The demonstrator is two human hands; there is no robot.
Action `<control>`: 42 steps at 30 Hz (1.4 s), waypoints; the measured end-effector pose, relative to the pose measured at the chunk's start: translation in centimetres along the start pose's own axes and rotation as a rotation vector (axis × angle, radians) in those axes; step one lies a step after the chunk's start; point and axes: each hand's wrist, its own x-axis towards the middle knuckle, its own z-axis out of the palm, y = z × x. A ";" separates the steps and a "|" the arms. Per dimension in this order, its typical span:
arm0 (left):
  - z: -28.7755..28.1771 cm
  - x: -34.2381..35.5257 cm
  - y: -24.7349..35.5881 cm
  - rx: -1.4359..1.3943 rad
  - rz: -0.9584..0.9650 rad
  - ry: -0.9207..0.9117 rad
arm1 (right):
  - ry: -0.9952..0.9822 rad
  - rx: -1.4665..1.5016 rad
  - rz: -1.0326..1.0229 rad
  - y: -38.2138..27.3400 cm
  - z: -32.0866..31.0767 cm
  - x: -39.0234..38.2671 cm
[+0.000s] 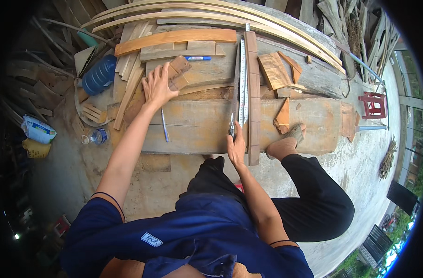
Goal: The person saws a piece of curved wood at a woodworking station with a hand saw.
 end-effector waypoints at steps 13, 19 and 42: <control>2.4 4.3 -3.4 -0.219 -0.099 0.024 | -0.006 -0.034 -0.305 -10.8 5.4 3.9; 2.9 5.1 -2.0 -0.071 -0.317 0.172 | -0.135 -0.141 -0.286 -12.1 6.1 5.5; 2.8 5.3 -1.8 -0.032 -0.289 0.181 | -0.248 -0.313 -0.238 -8.9 0.5 2.4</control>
